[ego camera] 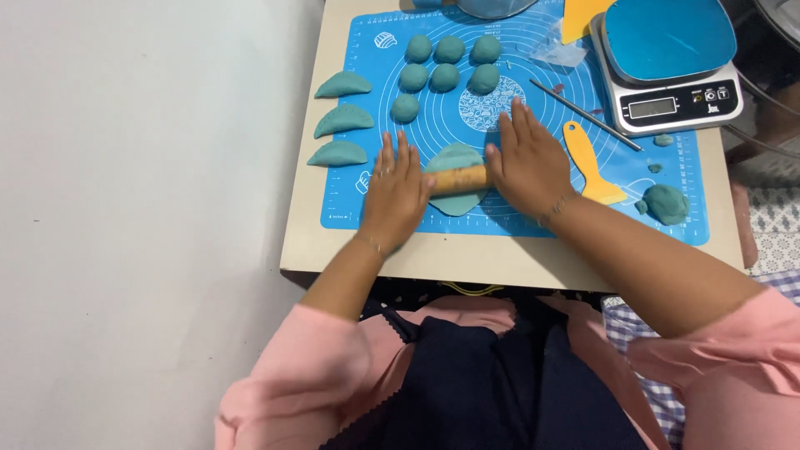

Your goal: Rolling out small dough balls and sealing them into crescent-shaped pockets using a rolling pin and hands.

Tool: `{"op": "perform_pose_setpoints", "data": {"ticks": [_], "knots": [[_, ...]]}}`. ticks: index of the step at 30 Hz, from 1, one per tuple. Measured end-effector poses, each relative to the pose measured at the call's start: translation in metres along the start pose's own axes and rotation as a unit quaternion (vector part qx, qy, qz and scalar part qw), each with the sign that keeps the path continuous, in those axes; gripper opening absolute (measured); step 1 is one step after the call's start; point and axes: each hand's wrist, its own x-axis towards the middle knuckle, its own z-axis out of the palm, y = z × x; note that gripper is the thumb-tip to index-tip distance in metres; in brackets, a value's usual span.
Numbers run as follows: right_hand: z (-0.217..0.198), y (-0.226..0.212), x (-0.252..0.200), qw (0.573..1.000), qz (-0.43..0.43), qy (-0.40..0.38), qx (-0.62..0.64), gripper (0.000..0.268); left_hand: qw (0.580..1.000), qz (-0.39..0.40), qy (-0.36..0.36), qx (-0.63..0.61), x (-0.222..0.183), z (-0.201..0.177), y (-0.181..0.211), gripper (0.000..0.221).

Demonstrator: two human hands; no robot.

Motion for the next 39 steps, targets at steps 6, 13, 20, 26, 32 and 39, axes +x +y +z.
{"op": "perform_pose_setpoints", "data": {"ticks": [6,13,20,26,32,39], "knots": [[-0.010,-0.005,-0.020,0.997,-0.048,0.065,-0.007,0.059,0.999,0.022,0.043,0.010,-0.013,0.010,0.000,0.061],[0.012,0.018,0.057,0.996,-0.032,0.086,0.016,0.057,0.998,-0.024,0.051,0.005,0.059,0.029,-0.031,0.060],[0.033,0.037,0.104,0.997,0.012,0.038,0.065,0.059,0.995,-0.042,0.060,0.070,0.106,0.045,-0.059,0.067],[0.025,0.026,0.078,0.998,0.037,0.042,0.024,0.061,0.993,-0.041,0.070,0.086,0.077,0.037,-0.044,0.067],[0.024,0.015,0.037,0.999,0.037,0.037,0.015,0.066,0.997,-0.055,0.035,0.029,0.038,0.023,-0.020,0.064],[-0.001,-0.006,-0.035,0.995,0.047,-0.087,-0.001,0.074,0.998,-0.057,-0.012,0.002,-0.032,-0.002,0.011,0.065]]}}
